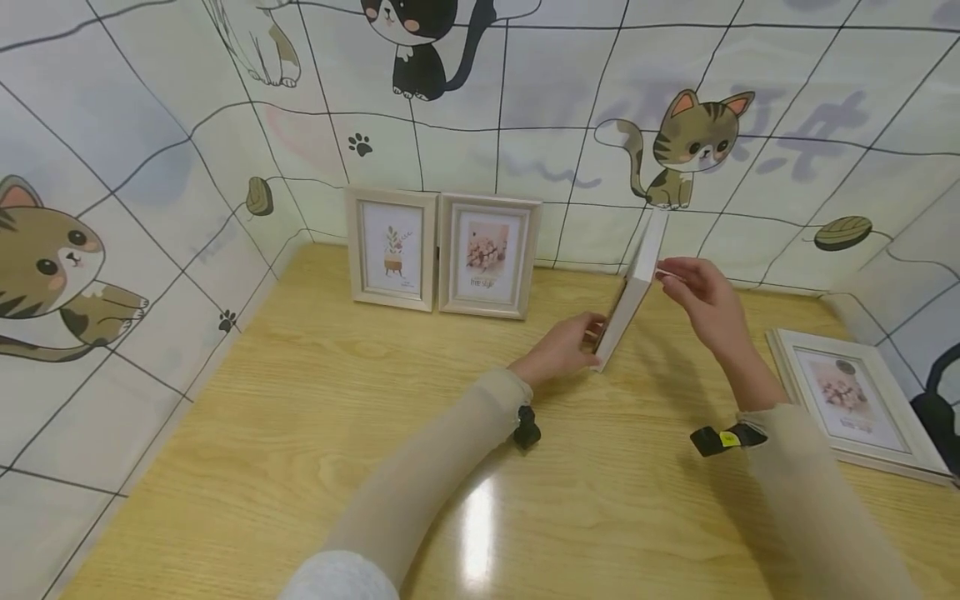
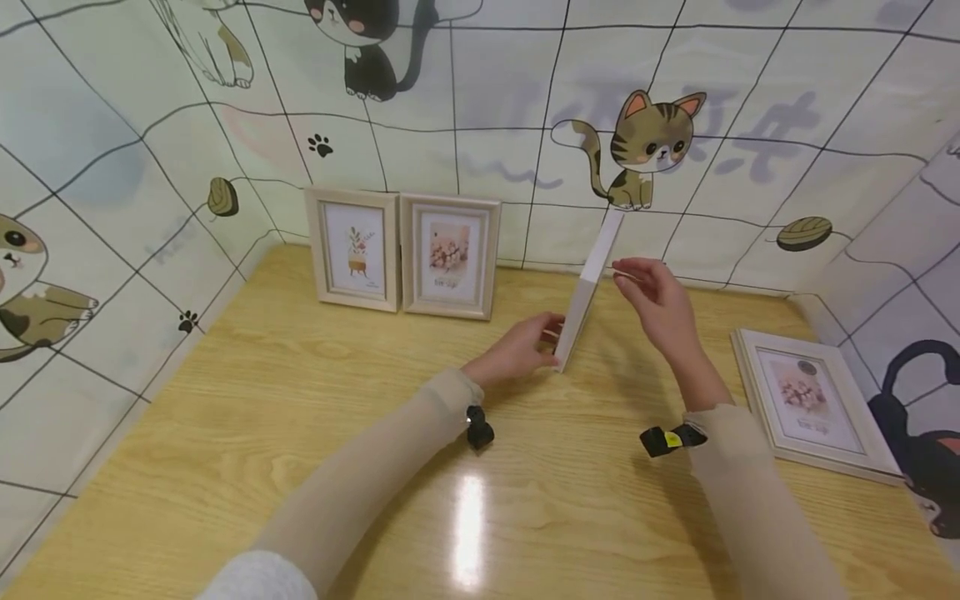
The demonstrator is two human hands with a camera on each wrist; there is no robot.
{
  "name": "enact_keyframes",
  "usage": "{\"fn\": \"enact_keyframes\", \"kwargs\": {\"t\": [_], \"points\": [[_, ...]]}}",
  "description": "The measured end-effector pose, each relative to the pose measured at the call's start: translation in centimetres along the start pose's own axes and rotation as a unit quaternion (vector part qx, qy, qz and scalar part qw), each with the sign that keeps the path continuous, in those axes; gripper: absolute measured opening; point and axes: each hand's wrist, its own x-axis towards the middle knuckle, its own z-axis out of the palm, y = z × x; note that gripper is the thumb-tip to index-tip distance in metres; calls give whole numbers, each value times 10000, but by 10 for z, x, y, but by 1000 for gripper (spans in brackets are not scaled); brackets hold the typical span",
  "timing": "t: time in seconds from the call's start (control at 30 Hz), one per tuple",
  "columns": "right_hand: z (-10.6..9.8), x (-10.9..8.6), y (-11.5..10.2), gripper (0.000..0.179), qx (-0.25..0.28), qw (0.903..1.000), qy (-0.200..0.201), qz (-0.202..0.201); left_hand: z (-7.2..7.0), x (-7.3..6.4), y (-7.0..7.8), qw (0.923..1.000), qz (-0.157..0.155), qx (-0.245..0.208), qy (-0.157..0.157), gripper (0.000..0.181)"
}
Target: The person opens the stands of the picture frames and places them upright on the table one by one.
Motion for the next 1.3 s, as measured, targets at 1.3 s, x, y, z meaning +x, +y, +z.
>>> {"fn": "enact_keyframes", "kwargs": {"t": [1.3], "points": [[33, -23, -22, 26, 58, 9967, 805, -69, 6, 1, 1, 9996, 51, 224, 143, 64]]}}
